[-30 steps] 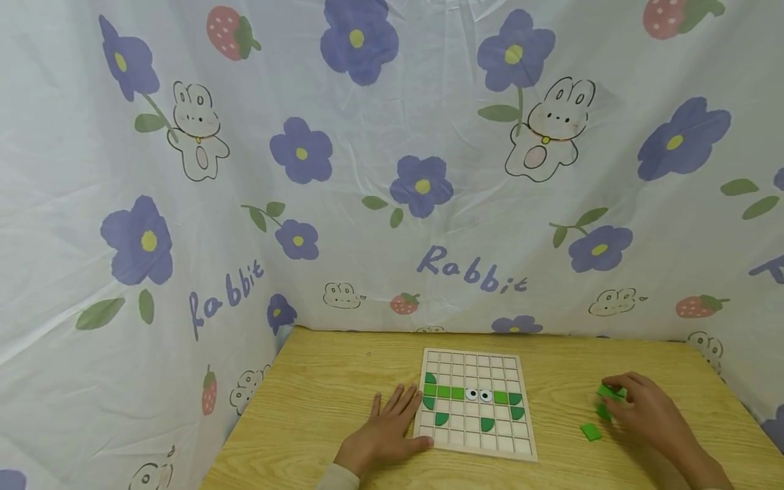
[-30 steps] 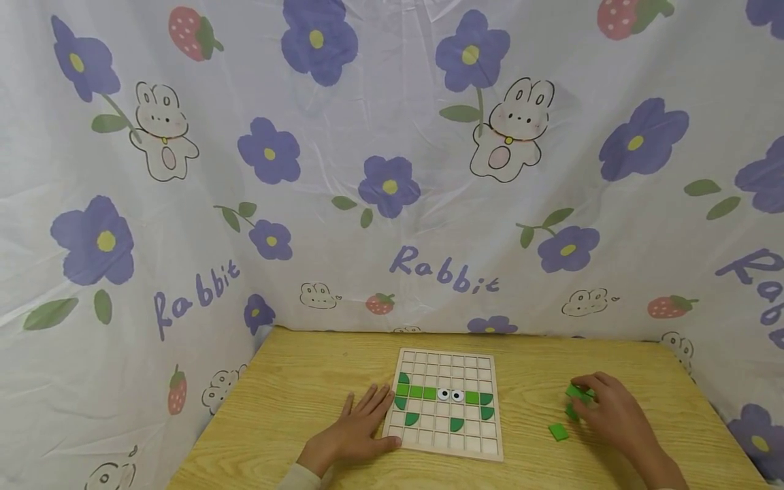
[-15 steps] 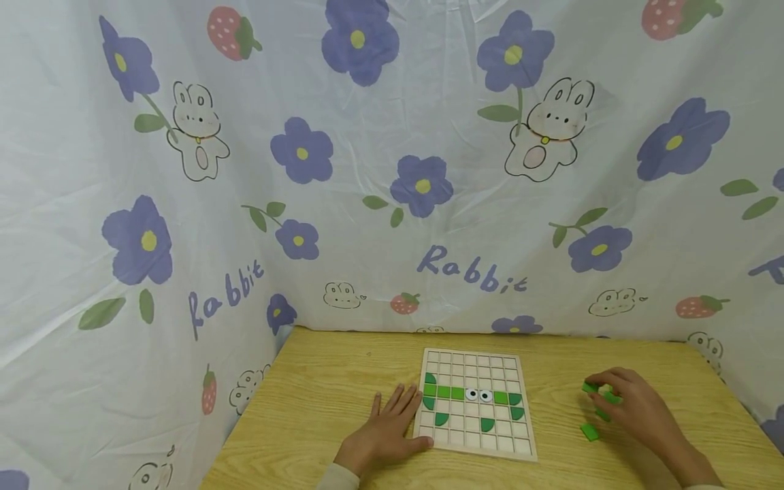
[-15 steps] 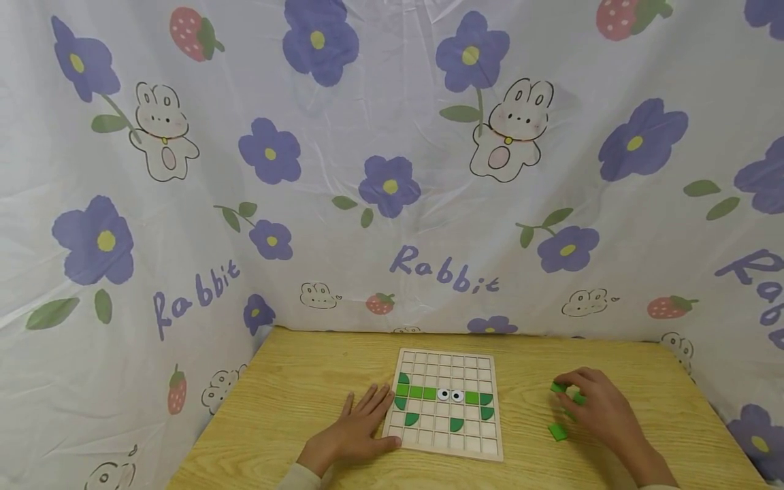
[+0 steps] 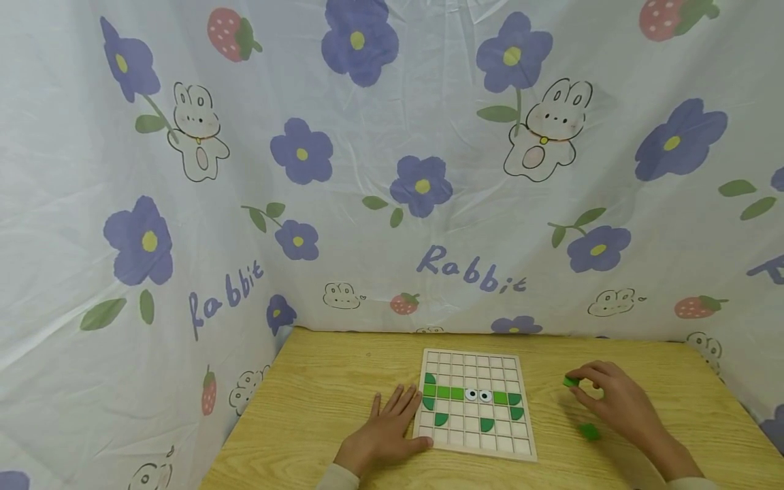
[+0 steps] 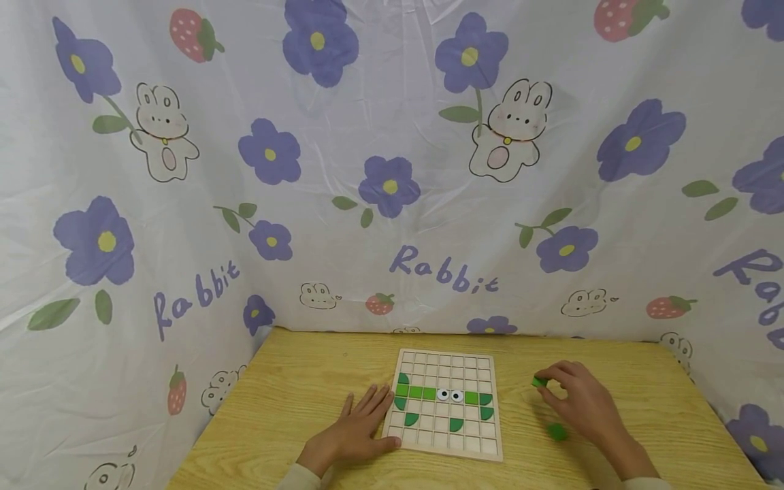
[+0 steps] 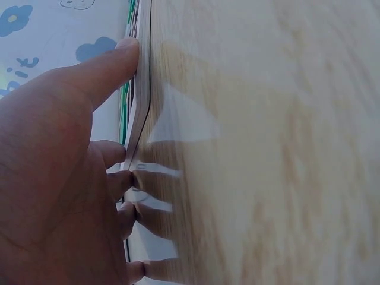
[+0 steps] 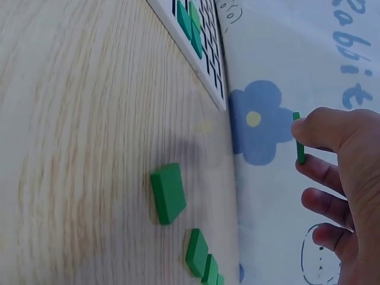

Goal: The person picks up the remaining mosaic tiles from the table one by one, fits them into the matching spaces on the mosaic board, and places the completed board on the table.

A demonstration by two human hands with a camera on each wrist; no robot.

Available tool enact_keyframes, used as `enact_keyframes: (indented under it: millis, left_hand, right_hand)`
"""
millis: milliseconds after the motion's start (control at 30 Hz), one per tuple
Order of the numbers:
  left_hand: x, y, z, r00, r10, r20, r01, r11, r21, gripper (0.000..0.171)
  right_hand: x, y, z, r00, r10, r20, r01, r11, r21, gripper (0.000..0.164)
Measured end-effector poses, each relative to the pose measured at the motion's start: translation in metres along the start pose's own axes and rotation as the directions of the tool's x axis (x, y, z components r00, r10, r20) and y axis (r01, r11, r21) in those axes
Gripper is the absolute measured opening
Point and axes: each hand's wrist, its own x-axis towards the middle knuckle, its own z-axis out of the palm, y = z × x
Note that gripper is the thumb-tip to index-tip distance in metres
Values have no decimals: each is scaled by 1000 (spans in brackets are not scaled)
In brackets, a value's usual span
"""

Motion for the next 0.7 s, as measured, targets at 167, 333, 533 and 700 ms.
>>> enact_keyframes:
  millis: [167, 333, 533, 700]
  left_hand:
    - [-1, 1, -1, 1000, 1, 2, -1, 1000, -1, 95]
    - [-2, 2, -3, 1000, 6, 7, -6, 1000, -12, 94]
    - [-2, 2, -3, 1000, 3, 13, -3, 1000, -15, 94]
    - [-1, 2, -3, 1000, 0, 13, 0, 1000, -8, 94]
  right_hand:
    - [5, -6, 3, 999, -34, -14, 34, 999, -9, 32]
    - [11, -12, 5, 996, -79, -29, 79, 997, -14, 35]
    - [15, -20, 8, 994, -105, -17, 105, 994, -10, 34]
    - [20, -27, 13, 989, -146, -32, 146, 989, -10, 34]
